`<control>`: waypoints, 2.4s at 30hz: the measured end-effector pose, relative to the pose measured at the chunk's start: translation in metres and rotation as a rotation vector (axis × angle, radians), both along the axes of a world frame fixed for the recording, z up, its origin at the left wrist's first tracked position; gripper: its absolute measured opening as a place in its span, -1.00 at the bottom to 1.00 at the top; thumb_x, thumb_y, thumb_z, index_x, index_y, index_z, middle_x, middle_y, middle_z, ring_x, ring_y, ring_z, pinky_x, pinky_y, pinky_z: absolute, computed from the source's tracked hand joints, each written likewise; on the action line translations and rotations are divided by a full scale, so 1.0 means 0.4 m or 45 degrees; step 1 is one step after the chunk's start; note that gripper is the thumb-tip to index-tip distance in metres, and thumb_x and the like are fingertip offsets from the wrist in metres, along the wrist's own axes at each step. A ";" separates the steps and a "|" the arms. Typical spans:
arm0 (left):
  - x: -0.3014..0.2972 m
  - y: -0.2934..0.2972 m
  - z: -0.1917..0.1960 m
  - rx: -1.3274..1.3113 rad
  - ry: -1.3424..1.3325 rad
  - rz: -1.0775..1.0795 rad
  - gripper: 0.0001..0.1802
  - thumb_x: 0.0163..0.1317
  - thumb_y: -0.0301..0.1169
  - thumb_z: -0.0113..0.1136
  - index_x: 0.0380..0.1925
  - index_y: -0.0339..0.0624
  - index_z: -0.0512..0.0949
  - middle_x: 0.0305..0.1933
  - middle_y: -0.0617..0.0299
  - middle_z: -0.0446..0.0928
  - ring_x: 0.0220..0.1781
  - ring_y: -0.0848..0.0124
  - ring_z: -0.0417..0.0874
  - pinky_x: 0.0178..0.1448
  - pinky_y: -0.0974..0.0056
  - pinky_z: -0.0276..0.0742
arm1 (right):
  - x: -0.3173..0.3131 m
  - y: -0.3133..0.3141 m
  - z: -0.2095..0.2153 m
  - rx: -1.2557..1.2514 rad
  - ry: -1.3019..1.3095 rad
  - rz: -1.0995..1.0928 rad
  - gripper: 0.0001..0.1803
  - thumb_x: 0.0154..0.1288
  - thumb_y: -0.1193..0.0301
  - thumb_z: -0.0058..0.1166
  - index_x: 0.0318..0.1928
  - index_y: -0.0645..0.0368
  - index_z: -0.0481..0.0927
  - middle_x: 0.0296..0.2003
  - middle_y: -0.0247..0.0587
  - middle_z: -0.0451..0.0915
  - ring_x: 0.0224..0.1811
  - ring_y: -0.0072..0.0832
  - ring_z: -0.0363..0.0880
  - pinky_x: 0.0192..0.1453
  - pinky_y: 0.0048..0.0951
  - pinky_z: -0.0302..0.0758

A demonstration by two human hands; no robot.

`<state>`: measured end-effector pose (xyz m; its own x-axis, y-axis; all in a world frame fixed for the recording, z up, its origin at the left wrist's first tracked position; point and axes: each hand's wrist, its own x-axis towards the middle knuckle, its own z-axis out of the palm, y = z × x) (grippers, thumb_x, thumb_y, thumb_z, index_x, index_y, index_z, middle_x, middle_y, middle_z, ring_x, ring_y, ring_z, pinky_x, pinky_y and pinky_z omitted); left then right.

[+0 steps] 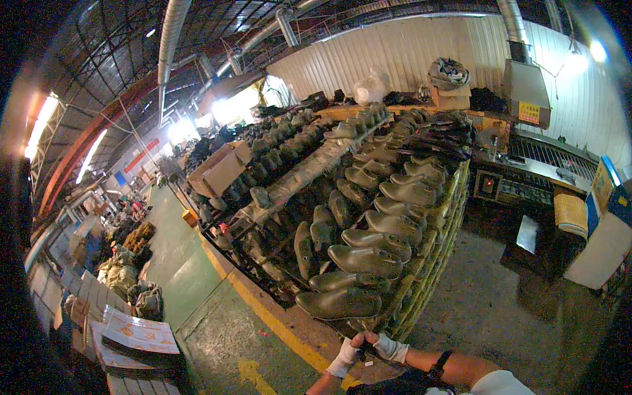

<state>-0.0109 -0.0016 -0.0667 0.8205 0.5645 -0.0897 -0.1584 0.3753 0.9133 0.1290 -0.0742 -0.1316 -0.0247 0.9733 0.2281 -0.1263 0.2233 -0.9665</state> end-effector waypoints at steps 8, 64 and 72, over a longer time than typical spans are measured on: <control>0.016 -0.024 0.061 -0.002 -0.012 0.022 -0.36 0.24 0.19 0.20 -0.18 -0.26 0.58 -0.14 0.26 0.58 -0.05 0.39 0.56 0.09 0.24 0.45 | 0.002 -0.011 0.062 -0.044 0.339 0.105 -0.52 0.58 0.07 -0.29 0.11 0.20 0.49 0.06 -0.33 0.52 0.22 -0.46 0.40 0.37 -0.39 0.26; 0.014 -0.036 0.117 -0.115 -0.024 -0.038 -0.40 0.25 0.17 0.21 -0.15 -0.21 0.58 -0.14 0.29 0.57 -0.08 0.41 0.55 0.06 0.25 0.46 | -0.002 -0.037 0.136 -0.110 0.197 -0.104 -0.41 0.52 -0.01 -0.18 0.25 0.23 0.46 0.20 -0.30 0.49 0.24 -0.47 0.41 0.37 -0.37 0.29; 0.012 -0.010 0.036 0.017 -0.010 -0.004 -0.37 0.24 0.19 0.20 -0.14 -0.23 0.58 -0.12 0.27 0.58 -0.07 0.40 0.55 0.07 0.25 0.46 | 0.008 -0.015 0.074 -0.131 0.341 0.007 -0.41 0.50 -0.04 -0.12 0.21 0.20 0.49 0.11 -0.36 0.54 0.11 -0.54 0.50 0.27 -0.39 0.38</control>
<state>-0.0059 -0.0057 -0.0524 0.8230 0.5630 -0.0754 -0.1647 0.3636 0.9169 0.1324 -0.0804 -0.1021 0.0180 0.9917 0.1272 -0.3807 0.1244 -0.9163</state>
